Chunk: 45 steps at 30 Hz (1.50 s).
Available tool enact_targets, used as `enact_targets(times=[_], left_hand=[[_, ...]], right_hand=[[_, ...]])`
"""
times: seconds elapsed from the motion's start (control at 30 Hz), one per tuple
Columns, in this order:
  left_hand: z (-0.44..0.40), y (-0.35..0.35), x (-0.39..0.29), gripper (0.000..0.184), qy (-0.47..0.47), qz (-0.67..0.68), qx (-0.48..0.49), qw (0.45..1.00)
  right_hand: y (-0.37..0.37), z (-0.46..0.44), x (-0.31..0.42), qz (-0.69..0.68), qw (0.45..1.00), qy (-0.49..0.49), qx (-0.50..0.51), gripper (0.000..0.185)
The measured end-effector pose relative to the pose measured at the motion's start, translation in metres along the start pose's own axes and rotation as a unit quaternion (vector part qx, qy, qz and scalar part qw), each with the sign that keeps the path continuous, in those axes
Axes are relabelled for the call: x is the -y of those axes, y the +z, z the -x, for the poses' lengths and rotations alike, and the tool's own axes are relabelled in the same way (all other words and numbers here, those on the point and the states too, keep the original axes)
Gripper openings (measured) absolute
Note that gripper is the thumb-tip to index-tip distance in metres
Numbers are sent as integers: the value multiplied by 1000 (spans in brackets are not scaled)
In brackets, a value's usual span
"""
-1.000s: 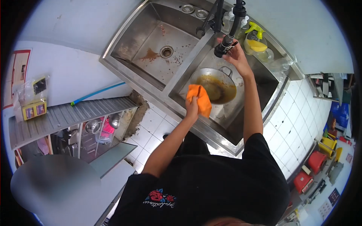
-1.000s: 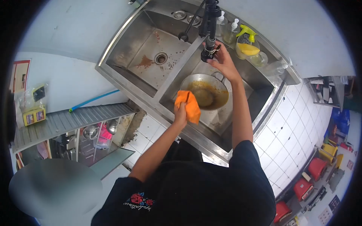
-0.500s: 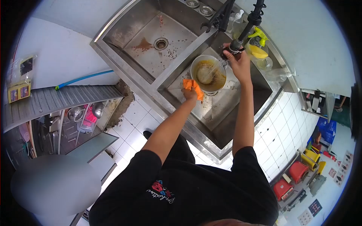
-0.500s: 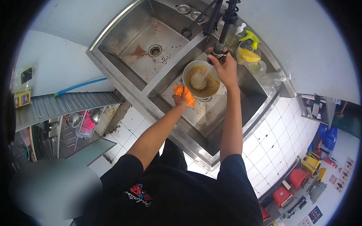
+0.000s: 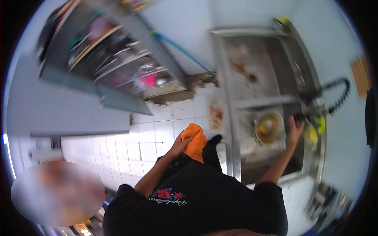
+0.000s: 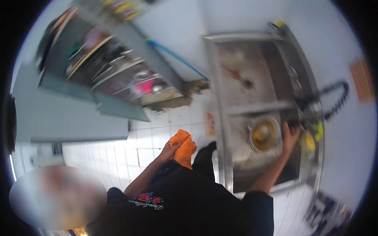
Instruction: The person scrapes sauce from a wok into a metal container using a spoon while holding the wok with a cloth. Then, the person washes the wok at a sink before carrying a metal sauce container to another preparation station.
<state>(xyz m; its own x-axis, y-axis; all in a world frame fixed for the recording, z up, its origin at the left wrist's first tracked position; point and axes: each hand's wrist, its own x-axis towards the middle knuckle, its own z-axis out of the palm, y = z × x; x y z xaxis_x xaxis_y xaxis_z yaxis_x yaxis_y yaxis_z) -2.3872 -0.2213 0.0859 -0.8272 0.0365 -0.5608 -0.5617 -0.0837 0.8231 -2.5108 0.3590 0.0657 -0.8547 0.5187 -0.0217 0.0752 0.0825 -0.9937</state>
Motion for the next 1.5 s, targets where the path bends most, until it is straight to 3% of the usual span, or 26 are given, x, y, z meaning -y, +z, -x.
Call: enact_targets(times=[0.07,0.17,0.2,0.27,0.37,0.47,0.57,0.6,0.67,0.77,0.8,0.83,0.87,0.9,0.93,1.0,1.07,1.1,1.13,1.2,1.27,1.33,1.4,1.5], left_hand=[[12,-50,15,39,54,43,-112,991],[55,-101,41,37,54,45,-281,957],[72,-121,46,37,45,42,-330,942],[110,-151,90,39,158,108,-392,900],[203,-168,150,44,169,256,-429,850],[321,-160,203,47,188,345,-494,776],[412,-152,277,45,283,380,-554,685],[463,-139,270,43,347,426,-497,671],[519,-122,306,54,273,377,-573,674],[534,-116,397,70,109,246,-559,784],[510,-125,437,74,118,167,-602,772],[491,-130,469,78,120,87,-644,751],[527,-107,424,79,83,134,-671,724],[540,-97,410,80,107,115,-726,670],[557,-89,400,78,91,186,-699,685],[576,-68,398,68,44,207,-737,641],[586,-44,405,60,2,203,-781,590],[594,-29,414,57,-25,187,-804,564],[602,-10,425,54,-35,204,-828,521],[620,34,446,49,-59,225,-873,429],[650,82,467,47,-65,314,-871,371],[681,131,495,45,-112,268,-918,271],[709,180,525,46,-127,287,-938,145],[749,264,563,54,-93,300,-949,5]], right_hand=[[-20,-30,-60,-74,997,28,-15,62],[-37,-23,-84,-360,921,65,132,52],[-10,24,-53,-350,924,49,148,54],[50,80,-27,-245,951,26,189,52],[119,166,-19,-77,955,43,283,50],[174,238,-28,56,908,80,407,47],[218,290,-41,146,843,96,509,45],[233,294,-39,177,817,93,540,44],[263,297,-33,233,765,90,594,43],[333,272,-17,254,680,66,685,41],[361,282,-5,267,642,28,718,41],[384,326,13,320,569,-55,755,36],[397,399,55,358,492,-142,781,31],[414,435,69,365,440,-206,794,31],[438,465,77,369,385,-267,802,30],[476,536,79,310,284,-434,797,29],[468,666,104,387,241,-482,748,27],[475,717,84,331,146,-580,729,27],[469,766,53,267,55,-660,700,27],[422,885,4,157,-112,-548,814,39],[271,1013,13,132,-194,-362,902,55],[110,1090,37,149,-336,-243,898,69],[-19,1124,31,70,-433,-250,863,69],[-150,1152,-12,-51,-469,-220,854,60]])
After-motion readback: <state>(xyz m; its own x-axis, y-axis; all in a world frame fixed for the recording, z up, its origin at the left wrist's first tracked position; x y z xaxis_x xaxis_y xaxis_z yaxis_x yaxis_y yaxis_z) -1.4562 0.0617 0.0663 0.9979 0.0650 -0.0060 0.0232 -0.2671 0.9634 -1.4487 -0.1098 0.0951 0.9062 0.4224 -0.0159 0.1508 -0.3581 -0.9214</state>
